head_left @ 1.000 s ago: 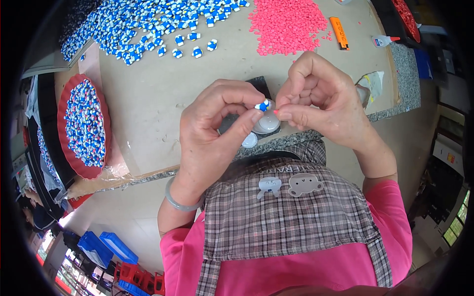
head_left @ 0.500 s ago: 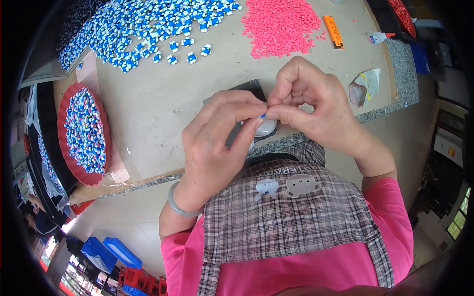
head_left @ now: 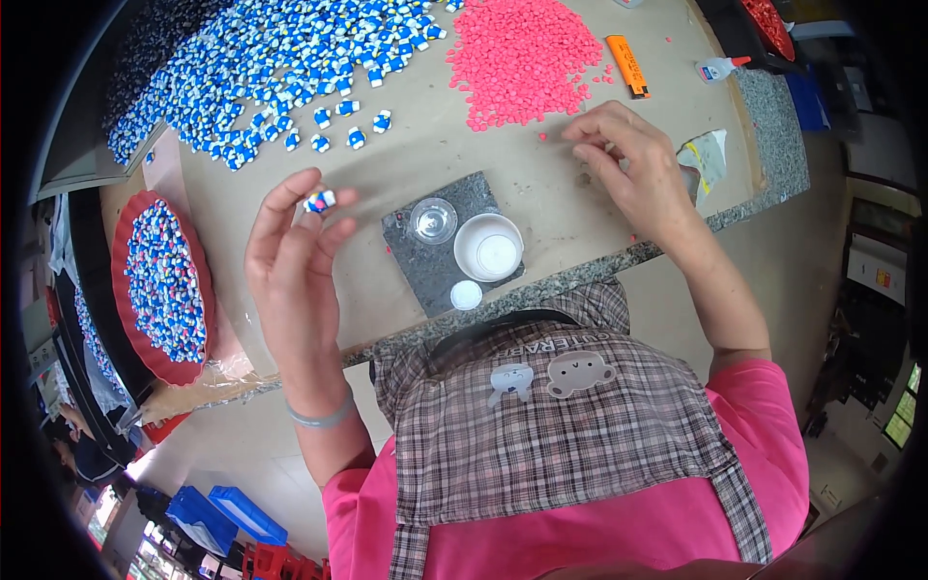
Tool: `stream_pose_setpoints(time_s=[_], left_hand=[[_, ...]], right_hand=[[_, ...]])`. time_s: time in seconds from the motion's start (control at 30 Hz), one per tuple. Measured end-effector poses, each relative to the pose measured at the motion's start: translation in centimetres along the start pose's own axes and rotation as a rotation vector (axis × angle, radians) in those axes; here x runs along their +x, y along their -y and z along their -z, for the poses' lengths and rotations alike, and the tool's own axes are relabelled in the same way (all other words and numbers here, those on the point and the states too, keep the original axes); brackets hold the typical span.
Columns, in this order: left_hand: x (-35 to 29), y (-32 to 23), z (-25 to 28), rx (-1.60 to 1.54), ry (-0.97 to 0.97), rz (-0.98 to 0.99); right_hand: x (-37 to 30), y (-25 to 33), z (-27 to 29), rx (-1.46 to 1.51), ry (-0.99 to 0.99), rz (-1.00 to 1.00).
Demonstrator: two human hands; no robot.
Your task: The person assembles small figurines by picking up individual components, applying glue, attaching the pieces together by hand, and wiping the parts with a cloth.
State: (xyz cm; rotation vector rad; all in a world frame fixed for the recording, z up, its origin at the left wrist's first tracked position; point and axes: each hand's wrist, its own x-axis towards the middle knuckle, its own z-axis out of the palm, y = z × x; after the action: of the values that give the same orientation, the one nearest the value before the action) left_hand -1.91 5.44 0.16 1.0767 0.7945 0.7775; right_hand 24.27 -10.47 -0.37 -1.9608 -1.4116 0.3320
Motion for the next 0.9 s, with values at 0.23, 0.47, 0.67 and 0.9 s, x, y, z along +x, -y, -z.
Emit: stream_pose_setpoints(time_s=[0.23, 0.47, 0.67, 0.9], left_hand=[[3.1, 1.8, 2.9, -0.027, 0.039, 0.132], [5.0, 1.5, -0.1, 0.877, 0.083, -0.430], [6.1, 1.8, -0.9, 1.158, 0.142, -0.533], [7.0, 2.4, -0.4, 1.224, 0.132, -0.571]], right_hand=[[1.8, -2.1, -1.5, -0.107, 0.039, 0.303], [1.5, -1.6, -0.6, -0.300, 0.112, 0.262], [0.6, -1.4, 0.8, -0.127, 0.198, 0.085], [-0.2, -2.5, 0.5, -0.121, 0.095, 0.145]])
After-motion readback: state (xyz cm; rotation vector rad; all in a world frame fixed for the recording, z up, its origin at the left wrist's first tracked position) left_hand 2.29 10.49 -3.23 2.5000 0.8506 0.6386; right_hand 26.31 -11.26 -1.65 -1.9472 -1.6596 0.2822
